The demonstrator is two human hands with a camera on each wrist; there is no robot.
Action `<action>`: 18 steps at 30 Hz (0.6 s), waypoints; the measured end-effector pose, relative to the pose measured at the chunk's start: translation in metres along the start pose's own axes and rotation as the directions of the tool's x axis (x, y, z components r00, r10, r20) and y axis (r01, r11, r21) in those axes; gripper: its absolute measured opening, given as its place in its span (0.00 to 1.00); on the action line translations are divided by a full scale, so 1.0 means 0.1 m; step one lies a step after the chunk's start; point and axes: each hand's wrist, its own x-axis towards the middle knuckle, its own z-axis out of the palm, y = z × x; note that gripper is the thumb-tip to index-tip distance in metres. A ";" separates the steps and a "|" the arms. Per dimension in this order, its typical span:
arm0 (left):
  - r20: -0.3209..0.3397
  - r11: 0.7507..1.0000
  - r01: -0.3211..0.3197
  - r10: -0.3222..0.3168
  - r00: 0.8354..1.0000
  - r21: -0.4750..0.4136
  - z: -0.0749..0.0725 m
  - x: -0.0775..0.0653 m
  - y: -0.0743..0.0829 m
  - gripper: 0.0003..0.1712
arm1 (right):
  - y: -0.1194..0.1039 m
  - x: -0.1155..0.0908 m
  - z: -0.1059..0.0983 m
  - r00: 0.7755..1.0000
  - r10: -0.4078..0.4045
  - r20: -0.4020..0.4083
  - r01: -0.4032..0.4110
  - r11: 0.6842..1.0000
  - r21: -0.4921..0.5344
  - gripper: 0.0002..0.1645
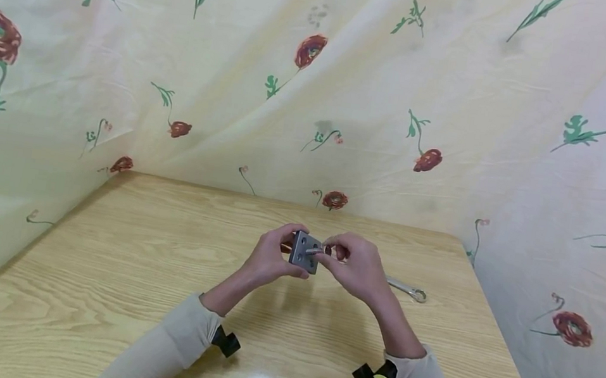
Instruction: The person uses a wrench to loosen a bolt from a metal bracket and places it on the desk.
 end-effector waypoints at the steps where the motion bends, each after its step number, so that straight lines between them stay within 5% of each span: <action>1: 0.000 1.000 -0.002 0.002 1.000 -0.001 0.00 0.00 0.00 0.42 | 0.00 0.00 0.00 1.000 -0.016 -0.006 0.016 1.000 0.006 0.09; 10: 0.009 1.000 -0.015 0.015 1.000 -0.023 0.00 0.00 0.00 0.42 | 0.05 -0.01 0.06 0.974 -0.179 -0.135 0.190 0.979 0.072 0.15; 18: 0.011 1.000 -0.021 0.021 1.000 -0.022 0.00 0.00 0.00 0.42 | 0.05 0.00 0.12 0.978 -0.173 -0.117 0.182 0.980 0.077 0.17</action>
